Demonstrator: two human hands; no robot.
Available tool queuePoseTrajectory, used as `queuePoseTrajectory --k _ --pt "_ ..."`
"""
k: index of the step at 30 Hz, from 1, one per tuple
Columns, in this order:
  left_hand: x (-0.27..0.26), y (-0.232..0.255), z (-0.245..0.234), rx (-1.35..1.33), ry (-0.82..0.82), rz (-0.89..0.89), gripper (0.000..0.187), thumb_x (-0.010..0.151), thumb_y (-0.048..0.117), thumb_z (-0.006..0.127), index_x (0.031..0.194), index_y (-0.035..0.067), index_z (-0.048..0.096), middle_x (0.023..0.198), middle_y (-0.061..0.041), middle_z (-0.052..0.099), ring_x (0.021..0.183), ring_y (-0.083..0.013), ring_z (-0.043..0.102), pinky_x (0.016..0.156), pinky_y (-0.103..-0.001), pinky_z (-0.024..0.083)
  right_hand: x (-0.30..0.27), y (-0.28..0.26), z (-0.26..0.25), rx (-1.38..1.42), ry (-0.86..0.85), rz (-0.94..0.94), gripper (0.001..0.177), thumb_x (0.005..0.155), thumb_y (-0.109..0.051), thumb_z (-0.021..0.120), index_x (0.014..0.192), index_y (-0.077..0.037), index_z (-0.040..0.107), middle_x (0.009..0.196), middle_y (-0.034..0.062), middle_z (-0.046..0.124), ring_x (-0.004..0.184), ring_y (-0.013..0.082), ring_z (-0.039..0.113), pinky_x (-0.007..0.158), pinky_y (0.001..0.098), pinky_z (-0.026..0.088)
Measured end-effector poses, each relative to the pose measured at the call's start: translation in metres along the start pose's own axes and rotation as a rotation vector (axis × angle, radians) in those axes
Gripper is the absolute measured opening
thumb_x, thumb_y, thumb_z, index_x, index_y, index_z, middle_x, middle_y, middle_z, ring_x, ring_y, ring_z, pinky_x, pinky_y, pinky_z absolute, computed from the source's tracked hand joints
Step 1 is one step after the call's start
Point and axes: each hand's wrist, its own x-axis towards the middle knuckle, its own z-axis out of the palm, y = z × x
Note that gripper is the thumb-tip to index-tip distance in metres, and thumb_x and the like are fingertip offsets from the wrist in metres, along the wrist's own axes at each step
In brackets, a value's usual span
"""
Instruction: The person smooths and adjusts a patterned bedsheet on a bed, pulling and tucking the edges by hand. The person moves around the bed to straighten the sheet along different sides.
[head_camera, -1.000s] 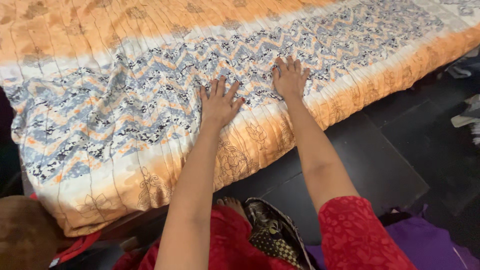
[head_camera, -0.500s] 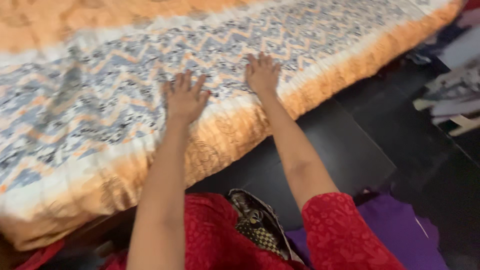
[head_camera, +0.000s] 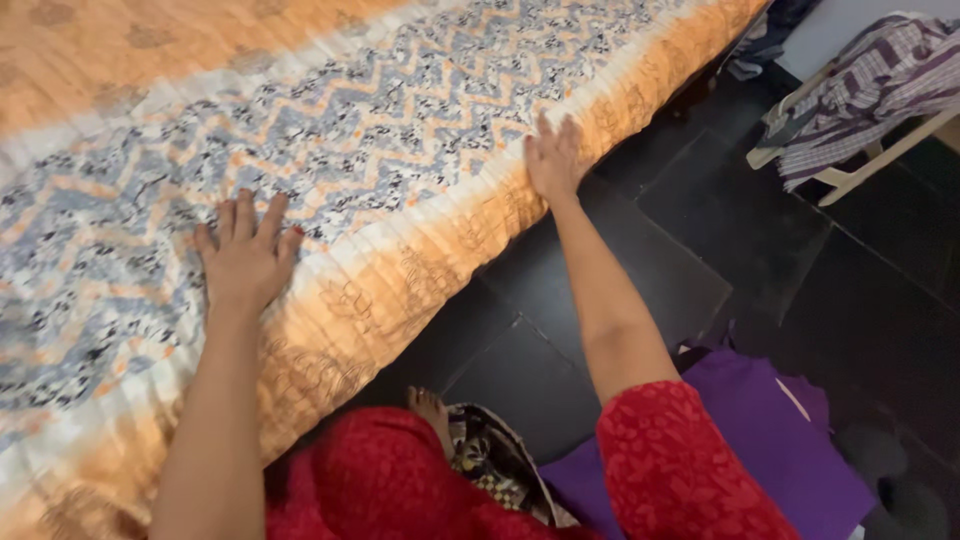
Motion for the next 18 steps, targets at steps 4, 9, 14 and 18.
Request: queuePoseTrajectory --k 4,9,14,18 --pt "0.011 0.045 -0.009 0.01 -0.089 -0.1 0.076 0.099 0.069 0.031 0.162 0.026 0.028 0.167 -0.025 0.008 0.155 -0.0462 0.001 0.115 -0.07 -0.003 0.025 0.068 0.021 0.226 0.124 0.19 0.066 0.103 -0.058 0.037 0.161 -0.031 0.022 0.172 0.011 0.013 0.157 0.0312 0.01 0.114 0.0743 0.009" --pt "0.035 0.154 -0.006 0.005 -0.37 0.0 0.089 0.09 0.079 0.031 0.161 0.027 0.018 0.169 -0.017 -0.005 0.155 -0.0402 -0.01 0.116 -0.07 -0.014 0.036 0.127 0.041 0.441 0.169 0.431 0.07 0.104 -0.055 0.039 0.164 -0.029 0.014 0.173 0.0088 0.014 0.156 0.0336 0.016 0.119 0.0701 0.007" --pt "0.03 0.263 0.056 0.12 -0.344 0.581 0.078 0.093 0.047 0.062 0.16 0.019 0.034 0.167 -0.024 0.017 0.153 -0.0466 0.008 0.115 -0.073 0.003 0.069 0.142 0.045 0.623 0.1 0.401 0.076 0.105 -0.053 0.041 0.167 -0.027 0.006 0.174 0.0066 0.016 0.156 0.0361 0.021 0.124 0.0658 0.005" --pt "0.019 0.305 0.121 0.393 -0.109 0.985 0.052 0.101 0.028 0.055 0.152 0.021 0.047 0.174 -0.009 0.019 0.16 -0.0304 0.012 0.127 -0.057 0.007 0.084 0.15 0.048 0.549 0.035 0.305 0.079 0.105 -0.053 0.04 0.165 -0.022 0.001 0.174 0.006 0.002 0.158 0.0345 0.011 0.118 0.0716 0.0"
